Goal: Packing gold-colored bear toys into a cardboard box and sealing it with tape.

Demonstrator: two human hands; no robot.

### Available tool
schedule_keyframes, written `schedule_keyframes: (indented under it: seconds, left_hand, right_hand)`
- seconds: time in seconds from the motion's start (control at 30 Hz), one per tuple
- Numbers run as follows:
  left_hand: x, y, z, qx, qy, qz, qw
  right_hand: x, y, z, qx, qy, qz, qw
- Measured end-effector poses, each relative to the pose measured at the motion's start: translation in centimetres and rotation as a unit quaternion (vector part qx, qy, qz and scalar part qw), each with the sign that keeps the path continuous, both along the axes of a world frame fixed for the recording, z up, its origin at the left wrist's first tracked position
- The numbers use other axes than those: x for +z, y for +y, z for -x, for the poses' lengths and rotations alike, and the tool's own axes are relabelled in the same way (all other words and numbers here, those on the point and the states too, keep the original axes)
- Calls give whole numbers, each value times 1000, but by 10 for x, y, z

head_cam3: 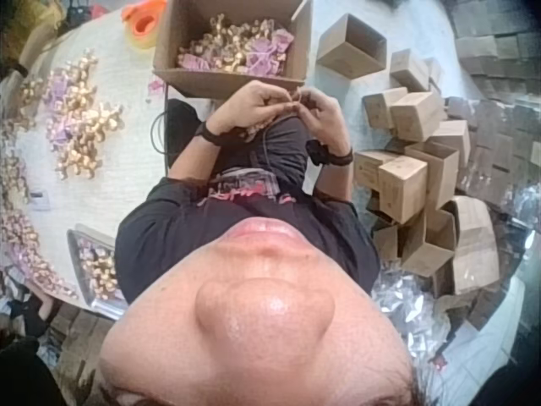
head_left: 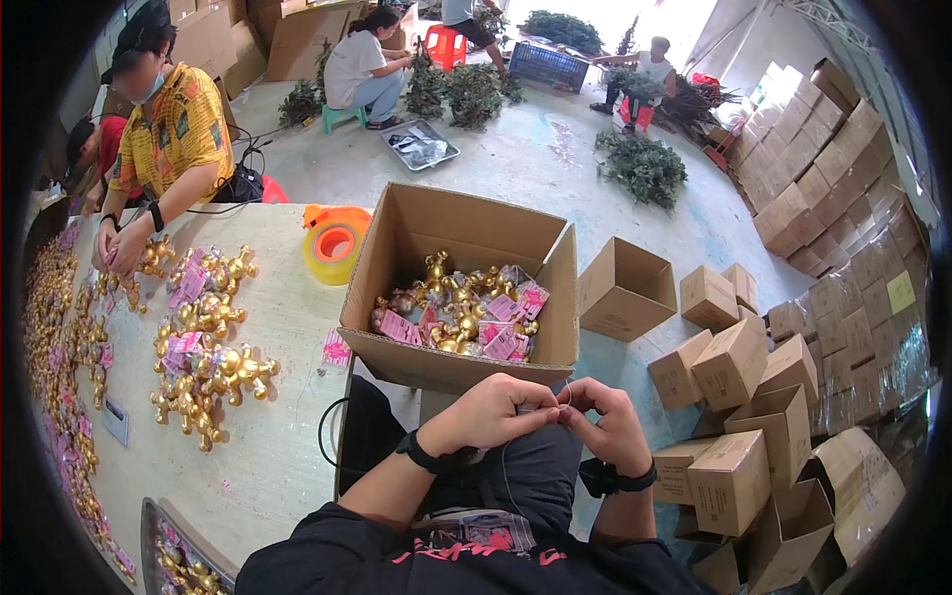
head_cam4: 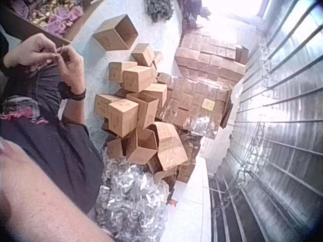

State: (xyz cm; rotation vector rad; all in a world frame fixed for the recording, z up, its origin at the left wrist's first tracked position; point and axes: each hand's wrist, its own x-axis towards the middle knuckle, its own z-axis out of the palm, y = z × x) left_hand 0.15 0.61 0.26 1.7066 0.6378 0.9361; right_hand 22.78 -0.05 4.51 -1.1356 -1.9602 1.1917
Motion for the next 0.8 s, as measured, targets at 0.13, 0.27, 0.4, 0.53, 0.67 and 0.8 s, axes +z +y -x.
schedule_keyframes:
  seconds: [0.13,0.27,0.4,0.53,0.67,0.8]
  left_hand:
    - [-2,0,0,1,-5,-9,1000]
    - [1,-1,-1,-1,-12,1,1000]
    - [2,-1,0,5,-14,-1,1000]
    - [1,0,0,3,-15,-3,1000]
    - [4,-1,0,5,-12,-10,1000]
    - [1,0,0,2,-6,-9,1000]
  right_hand:
    - [-1,0,-1,3,2,-6,1000]
    - [-1,0,-1,5,3,-9,1000]
    - [-1,0,-1,7,2,-6,1000]
    - [-3,1,0,5,0,-2,1000]
    - [-2,-1,0,7,8,-1,1000]
    - [-3,-2,0,5,5,-5,1000]
